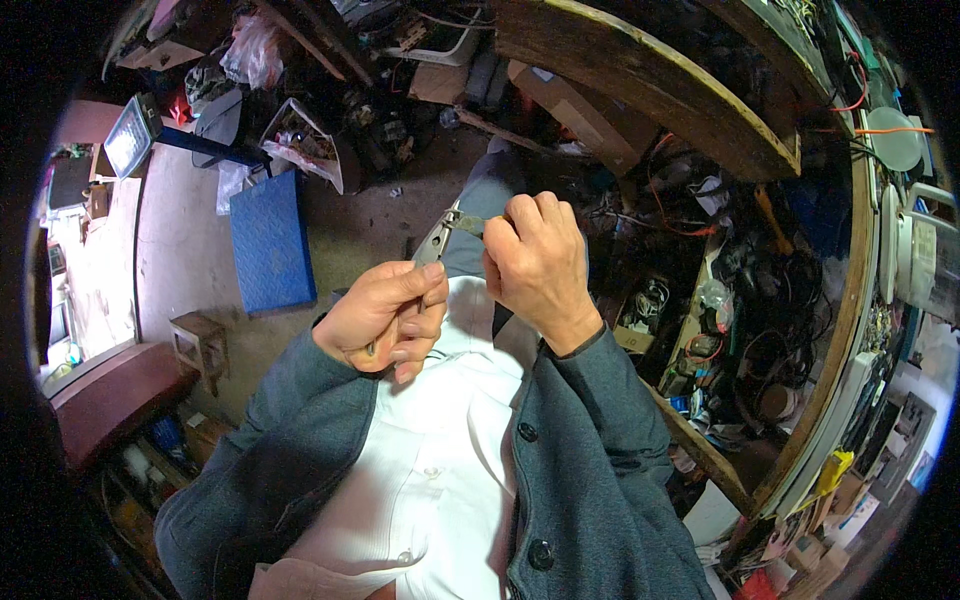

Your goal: The person uses pliers and wire cutters to strip insulation from wires and trim a small white plastic connector. The person repeatedly picks up and sets down tools and components on a cluttered workbench.

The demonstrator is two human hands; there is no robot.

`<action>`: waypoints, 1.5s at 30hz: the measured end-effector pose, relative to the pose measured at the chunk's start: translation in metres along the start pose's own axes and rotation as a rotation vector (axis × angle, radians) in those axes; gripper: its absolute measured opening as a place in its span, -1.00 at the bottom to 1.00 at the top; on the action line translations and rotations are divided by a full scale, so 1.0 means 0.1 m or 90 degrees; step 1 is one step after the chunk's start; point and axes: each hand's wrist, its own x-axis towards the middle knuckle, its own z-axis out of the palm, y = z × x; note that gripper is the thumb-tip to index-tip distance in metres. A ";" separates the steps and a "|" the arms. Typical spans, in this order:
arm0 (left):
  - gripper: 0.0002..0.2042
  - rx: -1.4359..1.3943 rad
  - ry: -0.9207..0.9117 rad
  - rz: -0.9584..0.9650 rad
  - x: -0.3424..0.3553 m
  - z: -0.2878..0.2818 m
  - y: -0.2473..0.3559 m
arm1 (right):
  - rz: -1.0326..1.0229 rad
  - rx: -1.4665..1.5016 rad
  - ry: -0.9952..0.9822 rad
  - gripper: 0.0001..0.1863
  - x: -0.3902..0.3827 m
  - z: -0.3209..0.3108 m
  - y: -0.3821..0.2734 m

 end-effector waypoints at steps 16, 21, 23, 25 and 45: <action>-0.63 0.041 0.017 -0.037 -0.07 0.02 -0.03 | 0.148 0.403 -0.073 -0.84 -0.08 0.06 0.10; -0.63 0.041 -0.002 -0.025 -0.05 0.00 -0.04 | 0.189 0.514 -0.117 -0.80 -0.12 0.13 0.20; -0.62 0.037 -0.001 -0.023 -0.04 0.00 -0.05 | 0.228 0.562 -0.139 -0.79 -0.11 0.14 0.18; -0.62 0.040 0.006 -0.025 -0.04 -0.02 -0.05 | 0.265 0.610 -0.161 -0.77 -0.10 0.14 0.18; -0.63 -0.022 -0.004 0.019 -0.06 0.07 -0.03 | 0.502 0.964 -0.112 -0.93 -0.26 0.50 0.24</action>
